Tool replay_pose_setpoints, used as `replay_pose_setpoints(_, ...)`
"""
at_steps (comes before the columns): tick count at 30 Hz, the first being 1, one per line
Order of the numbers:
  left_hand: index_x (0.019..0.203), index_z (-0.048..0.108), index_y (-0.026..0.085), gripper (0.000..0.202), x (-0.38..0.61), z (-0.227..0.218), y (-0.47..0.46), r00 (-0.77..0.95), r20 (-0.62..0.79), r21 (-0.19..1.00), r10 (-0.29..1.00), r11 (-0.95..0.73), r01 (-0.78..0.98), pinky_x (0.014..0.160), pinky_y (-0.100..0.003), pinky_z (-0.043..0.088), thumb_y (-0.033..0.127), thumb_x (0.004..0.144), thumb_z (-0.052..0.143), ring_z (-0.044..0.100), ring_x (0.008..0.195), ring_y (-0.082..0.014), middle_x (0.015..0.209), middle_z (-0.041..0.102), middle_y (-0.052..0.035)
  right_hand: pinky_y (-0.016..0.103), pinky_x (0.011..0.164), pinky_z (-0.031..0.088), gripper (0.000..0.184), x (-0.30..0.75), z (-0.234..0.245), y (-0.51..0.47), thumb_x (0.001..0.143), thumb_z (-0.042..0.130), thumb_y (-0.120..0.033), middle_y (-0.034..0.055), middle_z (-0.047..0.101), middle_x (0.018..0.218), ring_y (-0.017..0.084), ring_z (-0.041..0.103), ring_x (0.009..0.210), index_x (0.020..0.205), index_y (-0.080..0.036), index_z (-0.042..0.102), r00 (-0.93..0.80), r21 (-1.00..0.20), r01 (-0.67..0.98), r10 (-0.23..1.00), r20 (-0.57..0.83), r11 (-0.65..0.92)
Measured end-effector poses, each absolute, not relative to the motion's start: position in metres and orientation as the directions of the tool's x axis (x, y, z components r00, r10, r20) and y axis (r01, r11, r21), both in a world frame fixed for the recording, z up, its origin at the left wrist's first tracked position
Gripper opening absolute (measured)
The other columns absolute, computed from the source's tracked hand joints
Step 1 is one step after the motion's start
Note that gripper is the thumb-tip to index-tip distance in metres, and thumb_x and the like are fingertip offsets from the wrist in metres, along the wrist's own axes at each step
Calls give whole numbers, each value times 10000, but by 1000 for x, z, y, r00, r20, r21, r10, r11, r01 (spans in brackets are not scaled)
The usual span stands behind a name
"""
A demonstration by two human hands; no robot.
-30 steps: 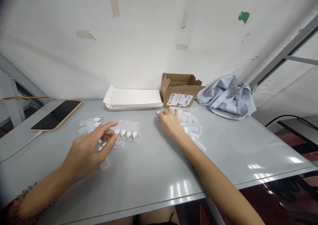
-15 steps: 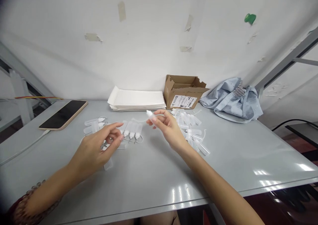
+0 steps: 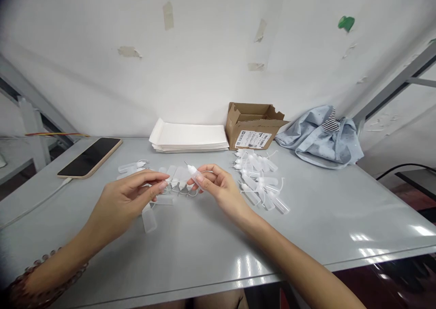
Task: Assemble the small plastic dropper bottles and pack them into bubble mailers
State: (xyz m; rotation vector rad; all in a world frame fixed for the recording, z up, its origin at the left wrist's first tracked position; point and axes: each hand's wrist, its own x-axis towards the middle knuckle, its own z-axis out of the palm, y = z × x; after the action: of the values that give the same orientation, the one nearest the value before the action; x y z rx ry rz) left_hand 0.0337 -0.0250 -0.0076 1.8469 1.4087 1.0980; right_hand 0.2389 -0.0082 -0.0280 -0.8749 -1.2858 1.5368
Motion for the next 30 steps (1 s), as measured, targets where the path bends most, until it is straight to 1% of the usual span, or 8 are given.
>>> replay_pose_setpoints(4, 844, 714, 221, 154, 32, -6, -25, 27, 170, 898, 985, -166, 407, 530, -208, 527, 342, 764, 664, 614, 594, -123, 766, 698, -2, 304, 766, 409, 232, 239, -27, -9, 815, 635, -380, 41, 687, 862, 138, 585, 771, 931, -199, 548, -313, -983, -182, 949, 32, -27)
replay_pose_setpoints(7, 790, 710, 205, 157, 31, -6, -25, -23, 142, 924, 990, -124, 362, 523, -203, 520, 348, 726, 707, 599, 563, -118, 682, 683, 4, 297, 740, 417, 234, 238, -25, -10, 807, 645, -385, 29, 683, 817, 137, 588, 748, 921, -201, 554, -331, -991, -132, 943, 38, -6)
replay_pose_setpoints(10, 766, 704, 201, 157, 30, -4, -24, -6, 145, 927, 989, -134, 351, 512, -202, 501, 351, 723, 712, 581, 555, -113, 686, 677, 0, 298, 741, 431, 224, 236, -23, -13, 808, 645, -377, 23, 673, 788, 134, 587, 738, 918, -197, 568, -383, -996, -91, 923, 38, 4)
replay_pose_setpoints(13, 781, 708, 210, 137, 29, -3, -24, 40, 144, 924, 989, -149, 351, 523, -204, 496, 343, 751, 688, 574, 561, -109, 696, 672, 1, 296, 740, 441, 217, 234, -22, -16, 814, 640, -366, 32, 674, 806, 130, 582, 737, 928, -192, 577, -413, -997, -82, 910, 36, 2)
replay_pose_setpoints(17, 795, 712, 228, 103, 29, -1, -23, 73, 144, 928, 987, -160, 336, 512, -194, 486, 319, 771, 670, 581, 572, -109, 683, 669, 10, 300, 734, 454, 212, 234, -21, -16, 817, 636, -365, 36, 677, 814, 133, 588, 739, 931, -192, 587, -422, -997, -71, 905, 49, 21)
replay_pose_setpoints(21, 778, 715, 227, 88, 29, -1, -23, 80, 131, 938, 988, -149, 311, 531, -203, 511, 307, 753, 690, 591, 568, -112, 702, 676, 6, 314, 741, 463, 220, 234, -22, -16, 810, 642, -376, 37, 676, 817, 137, 592, 737, 921, -192, 595, -432, -997, -71, 901, 50, 21)
replay_pose_setpoints(26, 787, 718, 233, 85, 28, -2, -23, 83, 115, 952, 990, -134, 276, 546, -196, 525, 305, 747, 700, 601, 583, -108, 728, 686, 6, 298, 726, 453, 215, 233, -23, -17, 807, 648, -363, 29, 665, 789, 125, 572, 711, 915, -185, 594, -448, -996, -84, 893, 42, 5)
replay_pose_setpoints(30, 788, 722, 231, 86, 27, -2, -22, 86, 114, 952, 990, -133, 276, 552, -201, 526, 303, 745, 701, 605, 585, -111, 720, 688, 3, 299, 725, 455, 219, 233, -23, -17, 808, 646, -367, 30, 668, 793, 131, 583, 725, 922, -188, 593, -454, -996, -85, 890, 42, 4)
